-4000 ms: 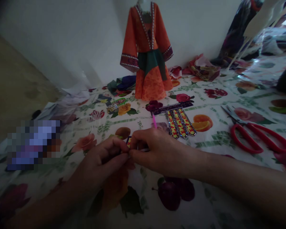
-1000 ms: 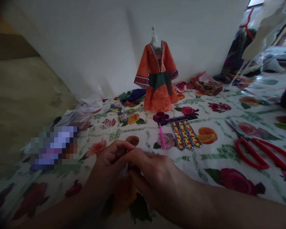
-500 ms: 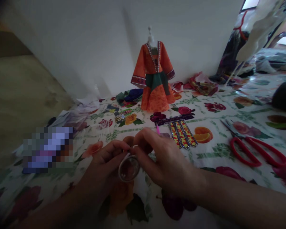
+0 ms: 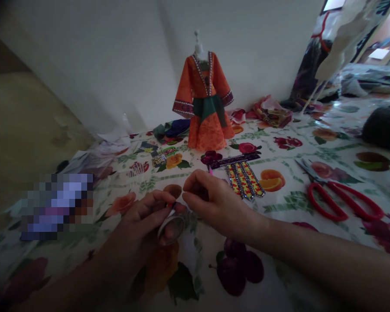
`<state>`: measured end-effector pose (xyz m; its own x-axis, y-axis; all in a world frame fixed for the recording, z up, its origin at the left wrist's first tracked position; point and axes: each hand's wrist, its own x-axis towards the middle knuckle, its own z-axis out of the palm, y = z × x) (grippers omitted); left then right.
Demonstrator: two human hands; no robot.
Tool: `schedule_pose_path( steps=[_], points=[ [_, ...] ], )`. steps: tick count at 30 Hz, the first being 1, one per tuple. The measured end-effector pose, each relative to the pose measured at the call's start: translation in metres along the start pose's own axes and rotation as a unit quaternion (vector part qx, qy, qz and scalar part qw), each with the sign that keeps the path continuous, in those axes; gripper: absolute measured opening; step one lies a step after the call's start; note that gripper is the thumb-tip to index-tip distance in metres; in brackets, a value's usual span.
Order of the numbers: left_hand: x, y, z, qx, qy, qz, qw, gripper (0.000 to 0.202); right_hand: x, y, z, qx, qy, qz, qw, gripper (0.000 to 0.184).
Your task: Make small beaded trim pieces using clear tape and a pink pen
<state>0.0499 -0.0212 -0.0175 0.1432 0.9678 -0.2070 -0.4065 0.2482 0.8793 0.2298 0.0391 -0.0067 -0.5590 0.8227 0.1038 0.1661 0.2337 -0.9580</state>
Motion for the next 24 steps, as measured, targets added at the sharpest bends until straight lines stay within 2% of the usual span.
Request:
schedule_pose_path(
  steps=[5, 9, 12, 14, 19, 24],
  points=[
    [0.0014, -0.0013, -0.0012, 0.003, -0.016, -0.001, 1.000, 0.012, 0.0015, 0.0002, 0.0022, 0.085, -0.055, 0.059, 0.993, 0.009],
    [0.0004, -0.0013, -0.0018, 0.022, -0.019, -0.029, 0.999, 0.015, 0.0024, -0.0008, 0.0055, 0.161, -0.041, 0.109, 0.980, 0.014],
    [-0.0006, -0.0009, -0.0011, 0.027, -0.023, -0.049, 0.998, 0.018, 0.0029, -0.0002, 0.0064, 0.202, -0.044, 0.119, 0.971, 0.021],
    [-0.0003, -0.0008, -0.0005, 0.033, -0.020, -0.051, 0.998, 0.017, 0.0030, 0.0015, 0.0060, 0.198, -0.040, 0.115, 0.973, 0.022],
    [0.0015, -0.0007, 0.0004, 0.023, 0.007, -0.016, 1.000, 0.017, 0.0028, 0.0063, 0.0043, 0.116, 0.001, 0.083, 0.990, 0.010],
    [0.0020, 0.0007, 0.0007, 0.021, 0.021, -0.008, 1.000, 0.013, 0.0004, 0.0012, 0.0041, 0.107, -0.034, 0.088, 0.990, 0.007]
  ],
)
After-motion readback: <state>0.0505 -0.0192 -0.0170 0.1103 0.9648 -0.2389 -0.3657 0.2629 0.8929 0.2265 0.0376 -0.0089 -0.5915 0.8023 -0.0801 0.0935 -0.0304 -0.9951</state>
